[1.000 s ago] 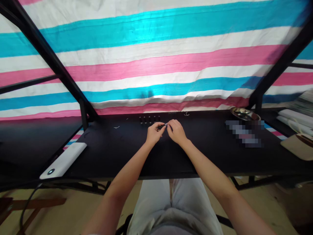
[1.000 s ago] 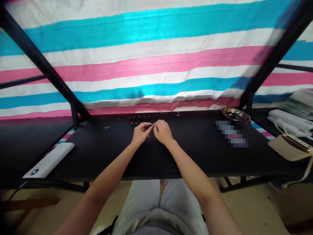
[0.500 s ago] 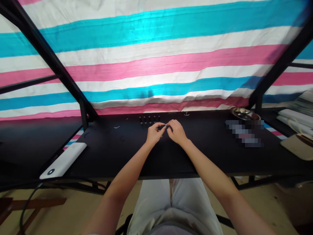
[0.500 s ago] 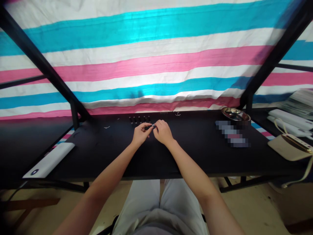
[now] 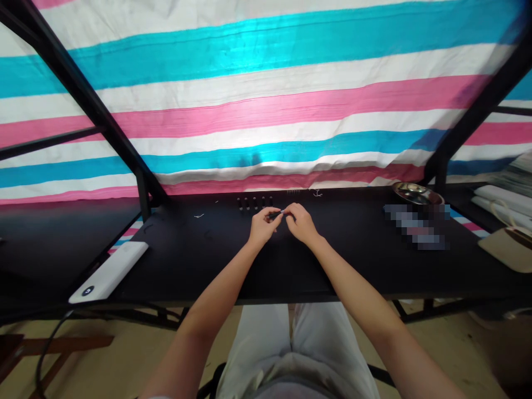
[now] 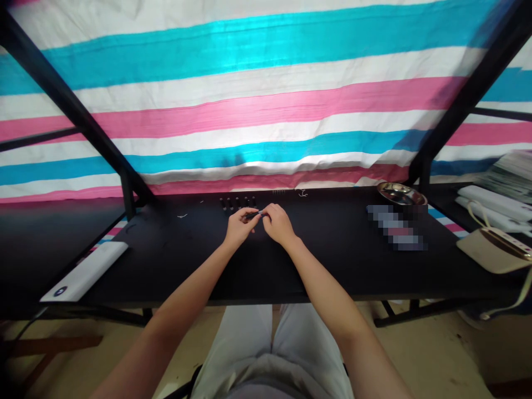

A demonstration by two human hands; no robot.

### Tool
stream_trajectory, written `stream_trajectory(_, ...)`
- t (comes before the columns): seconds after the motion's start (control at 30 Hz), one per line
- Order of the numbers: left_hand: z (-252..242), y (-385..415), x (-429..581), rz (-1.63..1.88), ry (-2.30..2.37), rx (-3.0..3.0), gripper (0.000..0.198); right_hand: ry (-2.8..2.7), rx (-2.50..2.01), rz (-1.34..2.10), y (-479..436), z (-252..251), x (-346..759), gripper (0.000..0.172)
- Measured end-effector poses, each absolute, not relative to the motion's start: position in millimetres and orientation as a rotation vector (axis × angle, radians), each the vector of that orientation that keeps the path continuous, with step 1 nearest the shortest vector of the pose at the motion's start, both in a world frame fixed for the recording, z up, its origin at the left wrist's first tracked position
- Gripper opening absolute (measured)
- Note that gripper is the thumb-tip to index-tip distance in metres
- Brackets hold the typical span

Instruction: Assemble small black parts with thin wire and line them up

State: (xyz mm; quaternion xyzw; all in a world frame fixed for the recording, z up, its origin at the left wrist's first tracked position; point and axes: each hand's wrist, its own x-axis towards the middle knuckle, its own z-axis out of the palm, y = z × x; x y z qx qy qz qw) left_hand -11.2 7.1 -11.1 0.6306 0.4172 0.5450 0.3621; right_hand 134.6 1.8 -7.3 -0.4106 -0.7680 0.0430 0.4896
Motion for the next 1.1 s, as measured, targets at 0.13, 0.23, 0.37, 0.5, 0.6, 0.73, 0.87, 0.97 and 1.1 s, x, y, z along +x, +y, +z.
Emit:
stream_trajectory(0.13,-8,5,-11,1.383,1.102,1.636,0.03,-1.856,-0.986,0.158,3,-8,135,0.019)
stream_trajectory(0.23,-7,5,-12,1.362,1.122,1.638,0.03,-1.853,-0.992,0.186,3,-8,135,0.02)
stream_trajectory(0.37,-6,4,-12,1.368,1.126,1.633,0.03,-1.869,-1.0,0.203,4,-10,135,0.02)
stream_trajectory(0.5,-6,5,-12,1.36,1.121,1.614,0.031,-1.901,-1.01,0.224,5,-11,134,0.02)
stream_trajectory(0.6,-7,5,-12,1.352,1.099,1.611,0.031,-1.92,-1.02,0.223,5,-12,134,0.02)
stream_trajectory(0.73,-8,5,-12,1.363,1.09,1.635,0.033,-1.965,-1.018,0.198,5,-14,134,0.019)
stream_trajectory(0.87,-9,7,-12,1.39,1.144,1.669,0.03,-1.986,-0.998,0.173,7,-14,135,0.02)
stream_trajectory(0.97,-10,9,-14,1.41,1.198,1.718,0.027,-1.914,-0.966,0.156,5,-10,137,0.02)
stream_trajectory(1.1,-10,11,-16,1.357,1.274,1.818,0.022,-1.832,-0.916,0.147,-1,-4,135,0.016)
